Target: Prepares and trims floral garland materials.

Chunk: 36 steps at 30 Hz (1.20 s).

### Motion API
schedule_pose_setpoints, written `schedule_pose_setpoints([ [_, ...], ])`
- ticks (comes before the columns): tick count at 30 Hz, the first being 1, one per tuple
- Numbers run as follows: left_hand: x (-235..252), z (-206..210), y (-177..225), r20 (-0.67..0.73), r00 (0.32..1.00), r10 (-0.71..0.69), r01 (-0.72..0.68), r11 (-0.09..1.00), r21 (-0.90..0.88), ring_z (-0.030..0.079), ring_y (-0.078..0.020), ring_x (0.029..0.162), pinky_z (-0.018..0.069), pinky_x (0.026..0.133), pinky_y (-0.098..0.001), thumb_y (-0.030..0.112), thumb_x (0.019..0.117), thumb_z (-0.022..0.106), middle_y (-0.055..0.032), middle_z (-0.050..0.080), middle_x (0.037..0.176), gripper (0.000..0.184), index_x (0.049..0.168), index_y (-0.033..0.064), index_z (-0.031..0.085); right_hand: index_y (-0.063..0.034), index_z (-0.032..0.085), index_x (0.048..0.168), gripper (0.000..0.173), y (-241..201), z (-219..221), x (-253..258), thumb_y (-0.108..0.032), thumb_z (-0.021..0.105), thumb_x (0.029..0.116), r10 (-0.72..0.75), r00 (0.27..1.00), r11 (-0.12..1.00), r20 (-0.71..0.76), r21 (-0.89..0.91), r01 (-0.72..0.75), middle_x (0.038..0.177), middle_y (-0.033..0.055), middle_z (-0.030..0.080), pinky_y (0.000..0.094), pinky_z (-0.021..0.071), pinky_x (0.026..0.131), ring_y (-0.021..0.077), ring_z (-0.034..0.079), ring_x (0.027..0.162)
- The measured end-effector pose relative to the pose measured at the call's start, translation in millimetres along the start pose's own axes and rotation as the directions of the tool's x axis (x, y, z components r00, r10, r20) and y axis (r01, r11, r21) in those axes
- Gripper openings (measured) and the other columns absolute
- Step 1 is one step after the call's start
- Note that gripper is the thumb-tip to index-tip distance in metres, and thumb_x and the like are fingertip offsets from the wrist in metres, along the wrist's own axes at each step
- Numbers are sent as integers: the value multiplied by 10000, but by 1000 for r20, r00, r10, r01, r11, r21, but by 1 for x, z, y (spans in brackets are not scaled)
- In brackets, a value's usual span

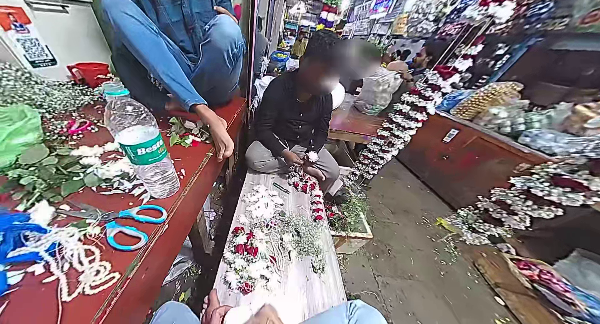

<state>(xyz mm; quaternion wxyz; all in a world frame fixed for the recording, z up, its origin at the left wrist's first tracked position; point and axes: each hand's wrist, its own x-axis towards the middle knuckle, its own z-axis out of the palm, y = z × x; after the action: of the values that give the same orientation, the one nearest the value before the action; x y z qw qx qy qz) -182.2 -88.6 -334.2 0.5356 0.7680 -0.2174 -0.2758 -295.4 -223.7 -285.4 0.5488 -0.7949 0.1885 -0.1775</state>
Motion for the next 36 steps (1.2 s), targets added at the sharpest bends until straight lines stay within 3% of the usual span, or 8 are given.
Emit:
schedule_pose_setpoints([
  [3,-14,1,7,79,991,-107,117,984,-135,463,-312,1404,394,1167,-476,239,834,764,-264,449,1519,619,1347,-41,559,-146,672,1358,470,9,-6,5,-284,767,918,112,972,994,204,-30,-108,1345,108,616,426,579,968,208,618,1203],
  [6,-17,3,31,211,875,-435,473,676,-565,694,-247,852,607,715,-416,-15,879,649,-178,670,1134,540,1392,11,481,-125,712,1305,396,25,3,3,-167,746,913,60,975,995,212,67,-76,1296,91,649,345,625,859,166,667,1104],
  [10,-13,6,30,327,859,-393,465,333,-821,687,-287,1089,561,960,-488,139,1035,502,-172,688,1221,425,1449,47,480,-156,782,1182,308,36,13,21,-171,741,877,-112,992,992,64,-50,115,1262,80,682,423,538,1051,220,618,1212],
  [14,-13,-3,29,37,956,-291,171,448,-878,672,-268,1040,589,824,-440,210,1032,508,-149,645,1276,468,1466,41,459,-157,778,1168,288,13,29,70,-213,663,911,-273,962,940,-23,-221,261,1191,80,695,392,574,949,187,651,1118],
  [19,-11,-33,9,-173,978,-115,-32,741,-670,658,-214,1072,564,913,-389,185,957,603,-130,648,1261,496,1391,-29,491,66,575,1342,422,-57,23,216,-155,591,983,-45,980,999,-194,-1,45,1236,167,668,351,576,924,172,672,1067],
  [23,-13,-19,-18,118,959,-257,280,810,-516,670,-238,1025,564,910,-424,180,927,678,-169,672,1138,384,1240,-33,610,-51,519,1369,528,-91,53,358,-262,733,935,-24,982,990,-187,129,48,1082,118,669,415,593,740,195,673,857],
  [27,-10,-15,-32,356,927,-115,254,894,-370,669,-297,996,553,917,-468,199,976,669,-226,668,1109,367,1227,-64,621,-58,626,1168,348,-83,107,451,-319,690,948,96,990,995,-106,47,-91,970,62,645,376,520,699,145,608,816],
  [36,-5,-22,-29,403,895,-190,340,876,-342,655,-283,1021,538,943,-462,235,971,668,-215,657,1119,451,1324,-27,567,-90,537,1405,530,-40,69,399,-337,693,963,113,991,993,-76,56,-109,1174,103,657,404,565,769,186,655,909],
])
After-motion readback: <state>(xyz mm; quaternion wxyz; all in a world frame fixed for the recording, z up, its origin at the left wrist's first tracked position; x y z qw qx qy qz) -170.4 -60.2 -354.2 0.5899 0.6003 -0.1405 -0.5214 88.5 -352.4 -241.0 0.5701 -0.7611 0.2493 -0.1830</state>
